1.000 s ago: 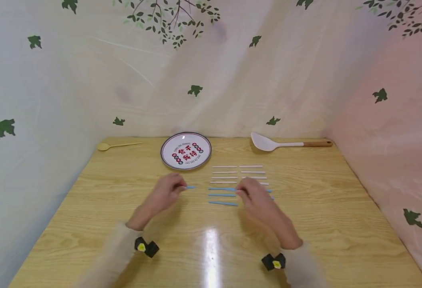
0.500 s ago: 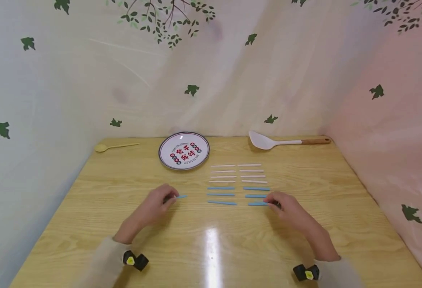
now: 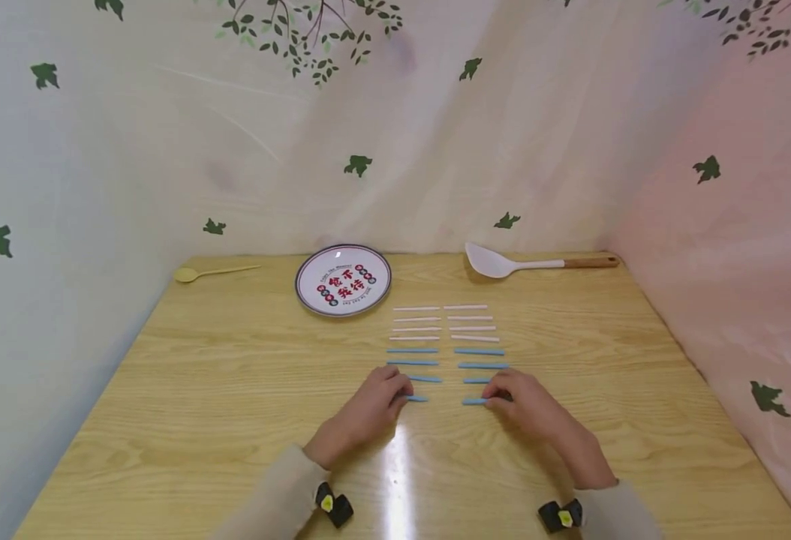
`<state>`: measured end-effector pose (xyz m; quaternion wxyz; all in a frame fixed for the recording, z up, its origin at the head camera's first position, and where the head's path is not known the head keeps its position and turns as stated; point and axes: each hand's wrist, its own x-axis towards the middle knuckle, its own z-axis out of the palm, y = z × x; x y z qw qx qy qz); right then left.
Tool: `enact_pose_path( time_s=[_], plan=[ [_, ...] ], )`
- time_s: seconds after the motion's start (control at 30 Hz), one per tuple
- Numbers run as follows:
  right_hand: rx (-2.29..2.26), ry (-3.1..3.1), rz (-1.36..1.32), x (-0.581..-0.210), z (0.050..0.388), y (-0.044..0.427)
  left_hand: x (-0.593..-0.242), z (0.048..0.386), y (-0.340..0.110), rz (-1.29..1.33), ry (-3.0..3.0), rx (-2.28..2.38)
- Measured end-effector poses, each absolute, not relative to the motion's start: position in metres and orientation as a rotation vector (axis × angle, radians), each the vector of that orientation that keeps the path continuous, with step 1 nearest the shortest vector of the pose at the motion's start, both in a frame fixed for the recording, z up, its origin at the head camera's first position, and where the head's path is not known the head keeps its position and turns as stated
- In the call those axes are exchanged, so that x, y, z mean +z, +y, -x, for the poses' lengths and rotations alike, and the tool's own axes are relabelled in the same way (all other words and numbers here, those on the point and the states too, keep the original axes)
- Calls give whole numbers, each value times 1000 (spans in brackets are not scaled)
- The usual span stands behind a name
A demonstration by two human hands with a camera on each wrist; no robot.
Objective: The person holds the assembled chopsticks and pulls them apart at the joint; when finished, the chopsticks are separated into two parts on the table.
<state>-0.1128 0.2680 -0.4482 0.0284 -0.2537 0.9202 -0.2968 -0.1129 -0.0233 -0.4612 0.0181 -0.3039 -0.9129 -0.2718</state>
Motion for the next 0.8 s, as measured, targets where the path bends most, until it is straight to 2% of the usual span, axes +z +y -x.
enact_pose_path(
  time_s=[0.8],
  plan=[
    [-762,2933,811,-440,109,265,-460,115,-11,993,-2749,-639]
  ],
)
